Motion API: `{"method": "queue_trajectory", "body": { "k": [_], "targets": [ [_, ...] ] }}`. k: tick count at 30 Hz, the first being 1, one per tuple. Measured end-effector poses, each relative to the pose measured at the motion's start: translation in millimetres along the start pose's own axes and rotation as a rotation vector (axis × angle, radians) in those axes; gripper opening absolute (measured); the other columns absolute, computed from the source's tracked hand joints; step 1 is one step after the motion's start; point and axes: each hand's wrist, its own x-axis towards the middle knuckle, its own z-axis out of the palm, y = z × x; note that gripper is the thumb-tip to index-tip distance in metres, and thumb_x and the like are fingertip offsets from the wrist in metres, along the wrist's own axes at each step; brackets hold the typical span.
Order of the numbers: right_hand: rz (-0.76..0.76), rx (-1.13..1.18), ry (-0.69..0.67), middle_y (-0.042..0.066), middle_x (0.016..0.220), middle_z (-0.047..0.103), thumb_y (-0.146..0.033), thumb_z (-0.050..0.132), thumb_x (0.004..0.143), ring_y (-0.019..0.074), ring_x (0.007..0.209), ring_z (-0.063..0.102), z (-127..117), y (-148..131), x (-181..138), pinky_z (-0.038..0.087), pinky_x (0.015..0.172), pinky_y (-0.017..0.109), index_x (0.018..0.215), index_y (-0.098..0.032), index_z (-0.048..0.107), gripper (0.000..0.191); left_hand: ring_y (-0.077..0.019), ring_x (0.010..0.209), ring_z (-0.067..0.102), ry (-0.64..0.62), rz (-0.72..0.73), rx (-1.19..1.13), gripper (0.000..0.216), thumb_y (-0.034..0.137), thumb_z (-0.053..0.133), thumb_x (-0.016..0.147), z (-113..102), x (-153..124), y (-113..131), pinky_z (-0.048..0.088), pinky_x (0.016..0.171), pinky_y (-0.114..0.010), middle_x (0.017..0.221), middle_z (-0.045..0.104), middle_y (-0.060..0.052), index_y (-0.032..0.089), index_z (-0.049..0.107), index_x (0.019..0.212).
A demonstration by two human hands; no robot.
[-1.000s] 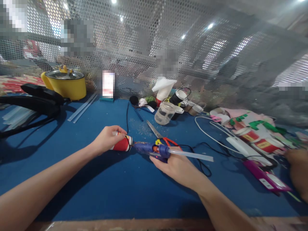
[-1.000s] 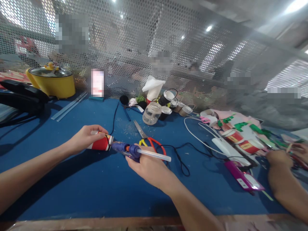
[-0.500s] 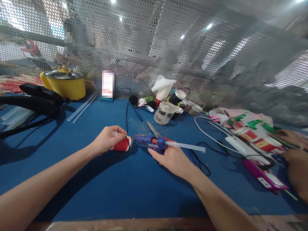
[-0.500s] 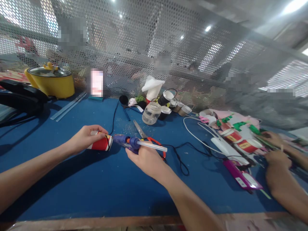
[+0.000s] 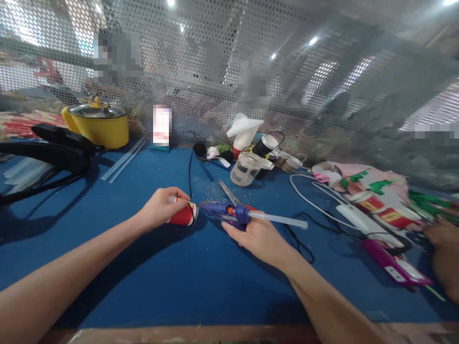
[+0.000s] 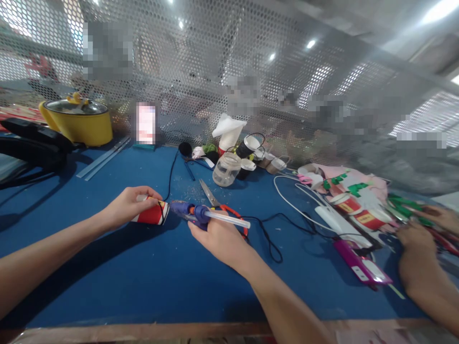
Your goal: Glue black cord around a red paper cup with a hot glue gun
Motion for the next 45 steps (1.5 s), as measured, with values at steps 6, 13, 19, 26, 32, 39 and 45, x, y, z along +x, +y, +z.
{"method": "queue_trajectory", "body": {
  "k": [6,13,19,26,32,39,45],
  "targets": [
    [-0.095,-0.021,0.041,-0.001,0.05,0.05,-0.028,0.044,0.075,0.0147,0.053,0.052,1,3,-4,0.038,0.055,0.025,0.056,-0.021,0.043,0.021,-0.0109,0.044,0.047,0.001,-0.011,0.001,0.017,0.027,0.053,0.063,0,1,-1,0.032,0.042,-0.021,0.052,0.055,0.002,0.014,0.058,0.072],
    [-0.098,0.03,0.017,-0.001,0.052,0.052,-0.027,0.045,0.076,0.0124,0.05,0.05,1,2,-11,0.038,0.051,0.022,0.056,-0.02,0.046,0.021,-0.0106,0.045,0.047,0.008,-0.009,-0.004,0.017,0.027,0.053,0.062,-1,1,-1,0.033,0.043,-0.021,0.052,0.055,0.002,0.013,0.058,0.072],
    [-0.064,0.043,0.008,-0.002,0.048,0.05,-0.027,0.044,0.075,0.0135,0.049,0.049,-1,0,-9,0.037,0.052,0.024,0.054,-0.02,0.045,0.022,-0.0104,0.044,0.047,0.012,-0.024,-0.003,0.016,0.026,0.053,0.063,0,2,-2,0.032,0.042,-0.021,0.051,0.055,0.002,0.014,0.058,0.072],
    [0.073,0.035,-0.013,-0.003,0.043,0.048,-0.029,0.045,0.075,0.0137,0.043,0.048,1,-1,1,0.036,0.051,0.026,0.052,-0.021,0.04,0.024,-0.0109,0.045,0.047,0.002,-0.005,-0.008,0.017,0.028,0.054,0.062,0,1,-2,0.033,0.043,-0.021,0.051,0.055,0.002,0.014,0.058,0.071],
    [0.1,0.009,-0.037,-0.005,0.037,0.045,-0.029,0.048,0.074,0.0138,0.04,0.048,2,-2,8,0.035,0.049,0.026,0.053,-0.021,0.041,0.024,-0.011,0.045,0.047,-0.011,0.021,0.004,0.018,0.029,0.053,0.063,0,1,-3,0.033,0.043,-0.021,0.052,0.055,0.002,0.014,0.058,0.072],
    [0.091,0.008,-0.017,-0.002,0.043,0.05,-0.029,0.045,0.074,0.0148,0.044,0.051,0,-5,2,0.038,0.053,0.027,0.052,-0.021,0.042,0.024,-0.011,0.046,0.048,0.005,0.03,0.03,0.017,0.028,0.053,0.063,0,1,-3,0.033,0.043,-0.021,0.053,0.056,0.002,0.014,0.059,0.071],
    [-0.054,-0.009,0.022,-0.001,0.048,0.051,-0.027,0.043,0.075,0.0155,0.054,0.053,0,-2,-5,0.039,0.055,0.025,0.054,-0.021,0.045,0.022,-0.0107,0.045,0.047,0.013,0.007,0.018,0.018,0.028,0.053,0.062,0,0,-1,0.033,0.043,-0.021,0.052,0.056,0.002,0.014,0.059,0.071]
  ]
}}
